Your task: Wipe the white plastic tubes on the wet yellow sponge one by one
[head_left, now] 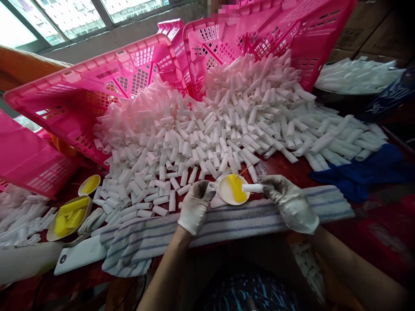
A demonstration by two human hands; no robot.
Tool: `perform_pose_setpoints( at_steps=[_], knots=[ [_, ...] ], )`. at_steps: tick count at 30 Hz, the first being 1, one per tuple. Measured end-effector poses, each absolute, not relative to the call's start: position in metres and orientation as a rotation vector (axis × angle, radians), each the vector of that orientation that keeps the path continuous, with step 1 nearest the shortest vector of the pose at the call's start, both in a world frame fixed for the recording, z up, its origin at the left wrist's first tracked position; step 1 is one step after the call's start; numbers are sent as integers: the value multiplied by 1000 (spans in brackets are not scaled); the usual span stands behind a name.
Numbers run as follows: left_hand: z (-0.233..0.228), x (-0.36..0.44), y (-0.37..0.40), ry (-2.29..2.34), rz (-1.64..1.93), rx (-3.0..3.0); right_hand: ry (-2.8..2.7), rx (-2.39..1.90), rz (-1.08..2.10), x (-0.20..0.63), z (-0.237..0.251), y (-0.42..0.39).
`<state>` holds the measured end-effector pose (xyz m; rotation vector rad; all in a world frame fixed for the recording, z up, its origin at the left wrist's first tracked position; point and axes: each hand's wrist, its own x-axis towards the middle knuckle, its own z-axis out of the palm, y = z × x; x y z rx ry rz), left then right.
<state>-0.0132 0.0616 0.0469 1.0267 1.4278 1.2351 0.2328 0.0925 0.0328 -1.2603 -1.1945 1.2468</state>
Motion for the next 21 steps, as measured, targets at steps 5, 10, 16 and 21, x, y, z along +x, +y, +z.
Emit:
perform_pose_setpoints(
  at_steps=[5, 10, 16, 21],
  knots=[
    [50, 19, 53, 1394, 1200, 1236, -1179, -1314, 1377, 223, 53, 98],
    [69, 35, 41, 1318, 1050, 1301, -1443, -1357, 1199, 232, 60, 84],
    [63, 79, 31, 1326, 668, 1114, -2200, -1011, 372, 252, 76, 50],
    [60, 130, 25, 1489, 748, 1330, -1766, -1498, 386, 265, 62, 24]
  ],
)
